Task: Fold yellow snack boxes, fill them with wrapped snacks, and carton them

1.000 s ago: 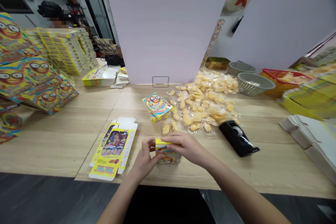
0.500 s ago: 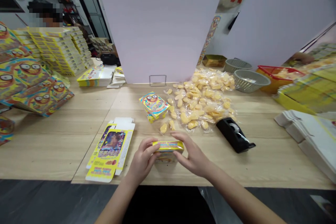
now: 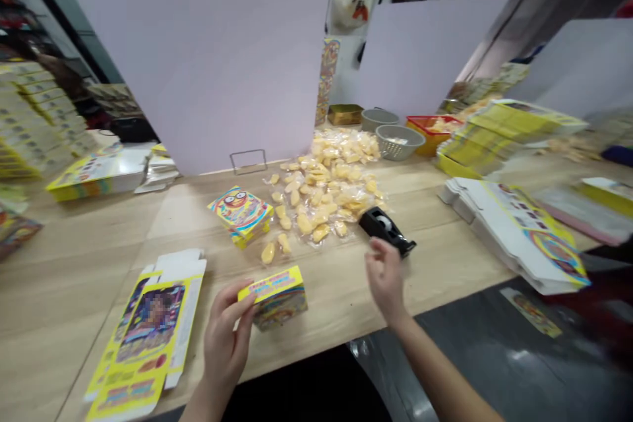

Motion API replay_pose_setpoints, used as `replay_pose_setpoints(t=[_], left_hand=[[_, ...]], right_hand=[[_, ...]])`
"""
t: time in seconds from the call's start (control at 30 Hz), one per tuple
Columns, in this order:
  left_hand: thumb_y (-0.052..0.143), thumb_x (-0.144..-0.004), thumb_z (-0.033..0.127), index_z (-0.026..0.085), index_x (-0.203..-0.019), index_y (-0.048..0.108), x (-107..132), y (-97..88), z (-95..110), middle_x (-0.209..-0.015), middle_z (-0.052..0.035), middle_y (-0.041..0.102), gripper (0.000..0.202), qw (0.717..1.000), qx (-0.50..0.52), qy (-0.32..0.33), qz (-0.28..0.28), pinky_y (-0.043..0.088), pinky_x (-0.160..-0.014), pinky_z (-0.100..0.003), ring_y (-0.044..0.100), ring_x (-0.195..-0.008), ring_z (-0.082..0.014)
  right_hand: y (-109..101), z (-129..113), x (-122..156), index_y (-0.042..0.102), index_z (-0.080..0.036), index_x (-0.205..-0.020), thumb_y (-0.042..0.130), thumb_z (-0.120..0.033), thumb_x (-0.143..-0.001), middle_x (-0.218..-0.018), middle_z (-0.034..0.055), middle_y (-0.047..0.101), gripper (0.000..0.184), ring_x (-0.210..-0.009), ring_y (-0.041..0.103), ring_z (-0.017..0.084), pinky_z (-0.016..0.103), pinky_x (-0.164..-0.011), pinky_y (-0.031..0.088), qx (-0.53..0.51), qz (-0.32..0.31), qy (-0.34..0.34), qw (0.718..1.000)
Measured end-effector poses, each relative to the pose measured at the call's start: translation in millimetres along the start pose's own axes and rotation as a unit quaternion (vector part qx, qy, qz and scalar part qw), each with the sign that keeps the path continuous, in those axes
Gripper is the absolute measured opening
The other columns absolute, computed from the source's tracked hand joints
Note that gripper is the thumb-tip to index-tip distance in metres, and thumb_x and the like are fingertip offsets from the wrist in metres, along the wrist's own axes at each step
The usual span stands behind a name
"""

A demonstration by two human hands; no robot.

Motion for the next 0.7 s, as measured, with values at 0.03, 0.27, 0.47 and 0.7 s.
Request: replay_pose_setpoints(t=[0.03,0.27,0.47,0.7], left_hand=[[0.053,-0.086,0.006,0.027,-0.112,0.055,-2.1,6.0,2.1,-0.117,-0.0043,0.057,0.033,1.000,-0.004,0.009,0.005,0.052,-0.085,-0.034,0.057,-0.108,-0.0189],[0.052,-0.088,0.009,0.024,-0.110,0.054,-11.0,41.1,4.0,-0.114,-0.0053,0.058,0.027,0.999,-0.014,0.034,-0.036,0.052,-0.084,-0.034,0.058,-0.106,-0.0186],[0.052,-0.088,0.010,0.024,-0.109,0.053,-11.8,37.9,0.7,-0.115,-0.0058,0.058,0.026,0.998,-0.025,0.038,-0.046,0.051,-0.084,-0.036,0.058,-0.105,-0.0198],[0.054,-0.087,0.011,0.022,-0.107,0.054,-14.5,38.2,0.1,-0.113,-0.0073,0.057,0.023,0.997,-0.028,0.043,-0.054,0.050,-0.085,-0.037,0.057,-0.105,-0.0214]], right_hand=[[-17.7,17.8,-16.9,0.052,-0.017,-0.118,0.053,-0.036,-0.084,-0.121,0.0152,0.054,0.039,-0.113,0.051,0.028,0.047,-0.096,0.044,0.002,0.071,0.110,0.991],[-87.4,79.4,-112.6,0.064,-0.015,-0.075,0.062,-0.031,-0.072,-0.078,0.0086,0.065,0.016,-0.077,0.061,0.021,0.040,-0.069,0.055,-0.045,-0.110,0.353,0.928],[-94.9,83.0,-105.3,0.065,-0.016,-0.077,0.071,-0.031,-0.068,-0.081,0.0064,0.067,0.018,-0.080,0.061,0.019,0.036,-0.069,0.056,-0.144,-0.164,0.362,0.906],[-87.7,100.1,-61.0,0.063,-0.018,-0.074,0.070,-0.049,-0.067,-0.089,0.0074,0.068,0.033,-0.088,0.063,0.021,0.034,-0.076,0.055,-0.186,-0.007,0.294,0.937]])
Point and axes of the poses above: each hand's wrist, its own x-axis away from the middle knuckle, its own y-axis out of the palm, z = x × y, the point moved 1 cm from there along -x, towards the middle knuckle
